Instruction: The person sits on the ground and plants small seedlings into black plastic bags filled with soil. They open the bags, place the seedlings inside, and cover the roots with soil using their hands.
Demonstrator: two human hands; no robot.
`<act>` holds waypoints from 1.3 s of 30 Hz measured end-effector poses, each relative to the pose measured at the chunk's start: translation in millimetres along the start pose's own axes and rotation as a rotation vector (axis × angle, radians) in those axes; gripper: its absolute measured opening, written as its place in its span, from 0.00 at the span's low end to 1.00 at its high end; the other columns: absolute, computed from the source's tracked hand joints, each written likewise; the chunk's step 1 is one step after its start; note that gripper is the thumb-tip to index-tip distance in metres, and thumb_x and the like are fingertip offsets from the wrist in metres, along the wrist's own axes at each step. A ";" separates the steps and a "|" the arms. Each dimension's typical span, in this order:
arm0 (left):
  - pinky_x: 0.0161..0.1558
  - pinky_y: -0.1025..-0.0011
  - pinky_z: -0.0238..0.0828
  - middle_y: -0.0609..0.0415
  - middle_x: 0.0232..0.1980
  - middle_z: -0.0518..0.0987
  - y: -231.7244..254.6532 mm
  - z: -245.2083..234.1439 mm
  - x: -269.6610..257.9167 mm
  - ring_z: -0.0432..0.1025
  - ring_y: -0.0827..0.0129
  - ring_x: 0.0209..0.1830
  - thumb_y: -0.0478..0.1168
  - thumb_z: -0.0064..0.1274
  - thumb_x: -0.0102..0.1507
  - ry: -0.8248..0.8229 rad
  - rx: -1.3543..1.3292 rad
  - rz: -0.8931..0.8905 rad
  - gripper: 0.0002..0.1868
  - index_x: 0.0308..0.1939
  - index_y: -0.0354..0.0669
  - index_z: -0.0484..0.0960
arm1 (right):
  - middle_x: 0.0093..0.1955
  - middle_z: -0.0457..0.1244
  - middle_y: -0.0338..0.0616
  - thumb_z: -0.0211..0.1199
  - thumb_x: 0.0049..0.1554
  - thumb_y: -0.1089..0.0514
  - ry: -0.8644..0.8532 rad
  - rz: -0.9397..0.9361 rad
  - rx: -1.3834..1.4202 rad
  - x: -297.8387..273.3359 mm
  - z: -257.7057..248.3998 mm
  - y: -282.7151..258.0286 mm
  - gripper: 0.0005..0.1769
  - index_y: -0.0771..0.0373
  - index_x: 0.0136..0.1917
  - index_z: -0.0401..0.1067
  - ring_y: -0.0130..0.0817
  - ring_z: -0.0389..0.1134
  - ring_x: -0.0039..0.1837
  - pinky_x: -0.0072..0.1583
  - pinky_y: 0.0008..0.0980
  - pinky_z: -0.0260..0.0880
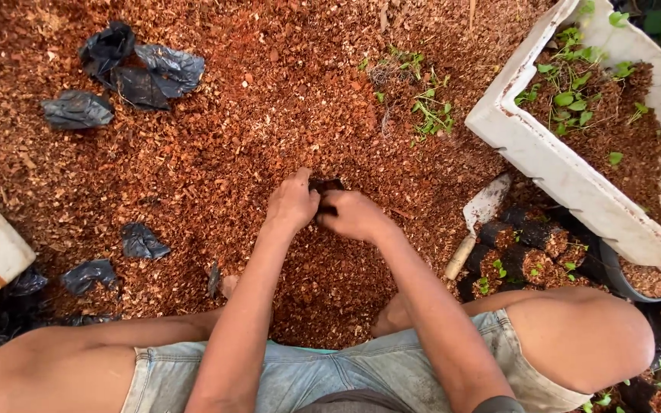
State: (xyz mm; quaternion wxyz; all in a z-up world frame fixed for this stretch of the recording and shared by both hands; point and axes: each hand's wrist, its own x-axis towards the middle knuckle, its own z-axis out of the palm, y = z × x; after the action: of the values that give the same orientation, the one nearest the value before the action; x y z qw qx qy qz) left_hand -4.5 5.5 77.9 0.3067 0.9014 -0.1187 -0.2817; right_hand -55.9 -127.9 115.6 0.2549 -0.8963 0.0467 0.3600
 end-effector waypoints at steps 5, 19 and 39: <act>0.57 0.49 0.74 0.31 0.61 0.76 20.7 -32.0 -24.9 0.75 0.43 0.60 0.35 0.50 0.65 0.010 -0.071 0.051 0.25 0.66 0.33 0.72 | 0.64 0.65 0.64 0.56 0.65 0.63 0.508 -0.157 0.717 21.0 -30.0 53.4 0.14 0.76 0.60 0.71 0.30 0.69 0.32 0.42 0.30 0.73; 0.60 0.56 0.73 0.38 0.61 0.77 6.6 -23.6 7.9 0.74 0.50 0.62 0.33 0.45 0.69 0.050 -0.033 0.131 0.20 0.65 0.33 0.73 | 0.83 0.39 0.67 0.48 0.66 0.69 0.633 0.188 0.996 76.2 -92.5 153.6 0.36 0.66 0.83 0.39 0.33 0.72 0.48 0.35 0.23 0.78; 0.66 0.57 0.68 0.41 0.58 0.79 9.2 -21.6 20.6 0.72 0.55 0.65 0.31 0.46 0.69 0.173 -0.086 0.288 0.18 0.63 0.36 0.76 | 0.64 0.62 0.66 0.48 0.67 0.72 1.131 -0.307 0.834 21.5 -126.1 147.0 0.12 0.77 0.62 0.68 0.27 0.71 0.36 0.33 0.15 0.71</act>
State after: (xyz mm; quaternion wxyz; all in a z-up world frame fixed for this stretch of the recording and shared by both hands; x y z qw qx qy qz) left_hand 24.5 0.9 88.7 0.3912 0.8821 -0.2074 -0.1610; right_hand -1.0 -314.9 116.1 0.5606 -0.7699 0.1789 -0.2469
